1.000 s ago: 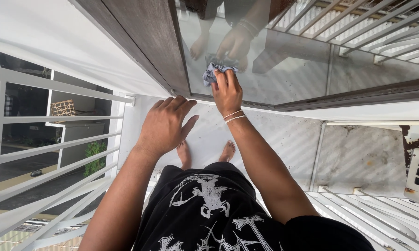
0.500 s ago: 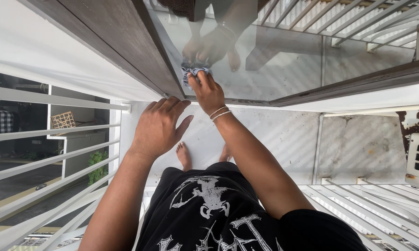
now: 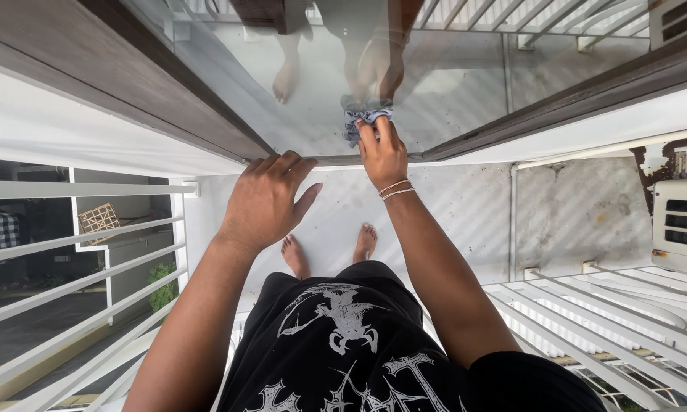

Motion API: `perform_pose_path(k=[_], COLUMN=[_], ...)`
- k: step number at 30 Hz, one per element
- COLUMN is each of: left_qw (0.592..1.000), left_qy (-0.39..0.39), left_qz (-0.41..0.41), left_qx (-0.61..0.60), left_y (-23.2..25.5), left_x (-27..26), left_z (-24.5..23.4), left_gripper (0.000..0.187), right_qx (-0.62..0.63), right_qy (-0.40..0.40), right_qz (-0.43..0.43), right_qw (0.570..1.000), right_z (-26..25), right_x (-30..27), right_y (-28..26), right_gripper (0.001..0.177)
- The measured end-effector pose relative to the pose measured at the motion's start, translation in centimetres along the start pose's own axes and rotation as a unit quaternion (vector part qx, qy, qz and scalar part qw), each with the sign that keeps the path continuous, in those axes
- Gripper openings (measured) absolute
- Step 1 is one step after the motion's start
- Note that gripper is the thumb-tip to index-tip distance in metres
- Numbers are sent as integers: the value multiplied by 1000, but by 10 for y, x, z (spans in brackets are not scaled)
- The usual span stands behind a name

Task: The recorder is cleaning a glass sliding door or large window on a balcony using a grey cloth.

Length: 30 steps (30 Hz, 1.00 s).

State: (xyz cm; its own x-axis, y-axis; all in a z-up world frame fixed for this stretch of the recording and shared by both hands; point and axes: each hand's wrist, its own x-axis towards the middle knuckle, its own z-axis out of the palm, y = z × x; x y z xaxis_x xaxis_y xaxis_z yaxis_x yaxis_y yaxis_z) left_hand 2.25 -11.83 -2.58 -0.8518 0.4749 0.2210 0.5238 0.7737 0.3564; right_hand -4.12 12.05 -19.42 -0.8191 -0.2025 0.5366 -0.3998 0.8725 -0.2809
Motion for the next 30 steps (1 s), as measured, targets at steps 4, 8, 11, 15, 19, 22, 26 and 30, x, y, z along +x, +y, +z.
perform_pose_path(k=[4,8,11,15,19,22,26,30], left_qw=[1000,1000,1000,999,999,999,999,999], left_qy=[-19,-11,-17,-19,-19,-21,-30,-24], left_qz=[0,19,21,25,32,35,32,44], left_qx=[-5,-11,-11,-18,-18,-21,-26,-21], left_y=[11,22,32,43,52,58,69,75], left_x=[8,17,26,35,42,46,55,60], left_z=[9,15,19,30,39,43,46,56], left_gripper=[31,31,31,31,32,32,31,32], right_qx=[-2,-15,-20,-37,-32,-35,-40,-37], right_qy=[0,10,13,16,30,34,40,32], right_qz=[25,41,53,68,97,110,138,163], right_qw=[1000,999,998,997,994,993,989,985], right_z=[-13,-25,-35,-47,-53,-59,-71,-85], right_x=[-7,-15,-20,-26,-33,-39,-42,-45], right_y=[21,45,62,84,106,121,139,154], right_gripper=[47,49,50,52,47,46,48,49])
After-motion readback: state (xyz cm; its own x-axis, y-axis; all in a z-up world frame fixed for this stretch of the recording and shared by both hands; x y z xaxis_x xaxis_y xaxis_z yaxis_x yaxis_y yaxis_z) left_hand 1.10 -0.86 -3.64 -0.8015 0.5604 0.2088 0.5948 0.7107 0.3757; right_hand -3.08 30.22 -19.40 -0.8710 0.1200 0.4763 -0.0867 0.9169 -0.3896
